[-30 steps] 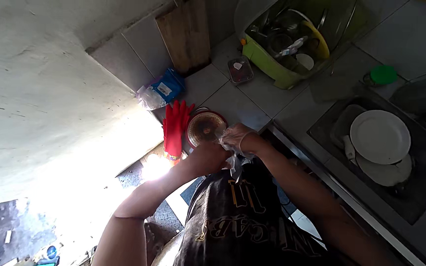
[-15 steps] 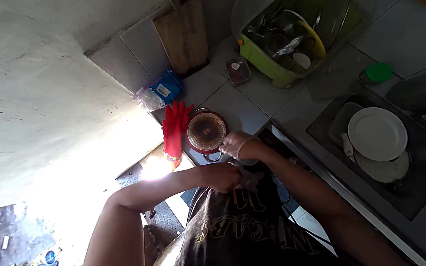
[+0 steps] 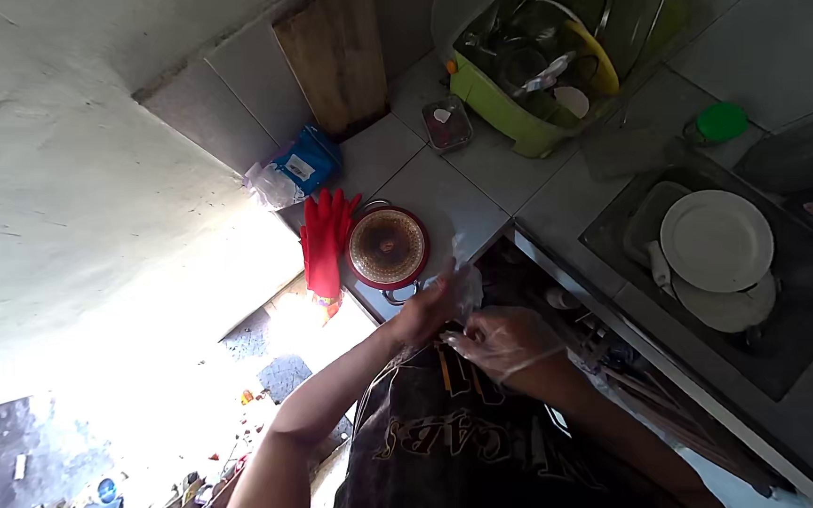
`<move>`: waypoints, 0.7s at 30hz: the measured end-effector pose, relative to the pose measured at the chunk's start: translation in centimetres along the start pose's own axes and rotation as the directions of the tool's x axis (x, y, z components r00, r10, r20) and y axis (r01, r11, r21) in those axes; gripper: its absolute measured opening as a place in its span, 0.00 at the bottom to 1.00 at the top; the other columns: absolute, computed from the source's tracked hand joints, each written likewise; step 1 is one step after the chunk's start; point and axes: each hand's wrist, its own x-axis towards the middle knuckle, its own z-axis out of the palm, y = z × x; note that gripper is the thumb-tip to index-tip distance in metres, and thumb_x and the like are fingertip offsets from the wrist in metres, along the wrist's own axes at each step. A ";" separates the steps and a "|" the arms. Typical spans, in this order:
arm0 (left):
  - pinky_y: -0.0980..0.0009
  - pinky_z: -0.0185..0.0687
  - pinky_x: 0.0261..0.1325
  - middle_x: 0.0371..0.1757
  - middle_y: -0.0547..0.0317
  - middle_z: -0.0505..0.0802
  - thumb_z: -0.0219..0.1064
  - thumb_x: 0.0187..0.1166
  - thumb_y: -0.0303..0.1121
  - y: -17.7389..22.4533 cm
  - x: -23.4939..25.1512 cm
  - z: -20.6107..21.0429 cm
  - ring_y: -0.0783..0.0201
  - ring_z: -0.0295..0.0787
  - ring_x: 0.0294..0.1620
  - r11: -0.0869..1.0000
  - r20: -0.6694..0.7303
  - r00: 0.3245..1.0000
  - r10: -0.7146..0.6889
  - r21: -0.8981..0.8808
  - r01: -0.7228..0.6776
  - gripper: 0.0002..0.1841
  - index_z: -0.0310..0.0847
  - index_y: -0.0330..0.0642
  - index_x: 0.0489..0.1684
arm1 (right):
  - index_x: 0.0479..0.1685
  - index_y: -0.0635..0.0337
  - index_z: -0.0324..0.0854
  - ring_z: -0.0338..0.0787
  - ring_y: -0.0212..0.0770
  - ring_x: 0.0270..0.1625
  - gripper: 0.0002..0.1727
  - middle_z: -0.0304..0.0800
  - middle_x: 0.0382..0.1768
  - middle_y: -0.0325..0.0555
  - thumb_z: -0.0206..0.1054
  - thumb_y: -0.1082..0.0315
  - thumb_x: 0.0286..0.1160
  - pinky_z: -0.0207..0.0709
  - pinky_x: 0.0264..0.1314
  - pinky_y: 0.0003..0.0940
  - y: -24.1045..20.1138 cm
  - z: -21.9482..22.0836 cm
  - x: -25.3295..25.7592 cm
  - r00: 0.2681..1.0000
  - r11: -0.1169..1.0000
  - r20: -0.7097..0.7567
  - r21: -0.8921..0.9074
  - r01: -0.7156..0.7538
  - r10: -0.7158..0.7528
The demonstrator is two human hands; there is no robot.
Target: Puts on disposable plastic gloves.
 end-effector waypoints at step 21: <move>0.69 0.86 0.47 0.36 0.58 0.89 0.59 0.85 0.23 -0.3 3.0 0.3 0.68 0.88 0.38 0.983 -0.530 0.847 -0.040 -0.174 -0.063 0.05 0.76 0.38 0.52 | 0.26 0.59 0.88 0.95 0.52 0.39 0.12 0.93 0.30 0.51 0.65 0.62 0.69 0.86 0.39 0.53 0.2 5.0 4.7 0.931 0.965 -0.291 -0.201 0.168 -0.222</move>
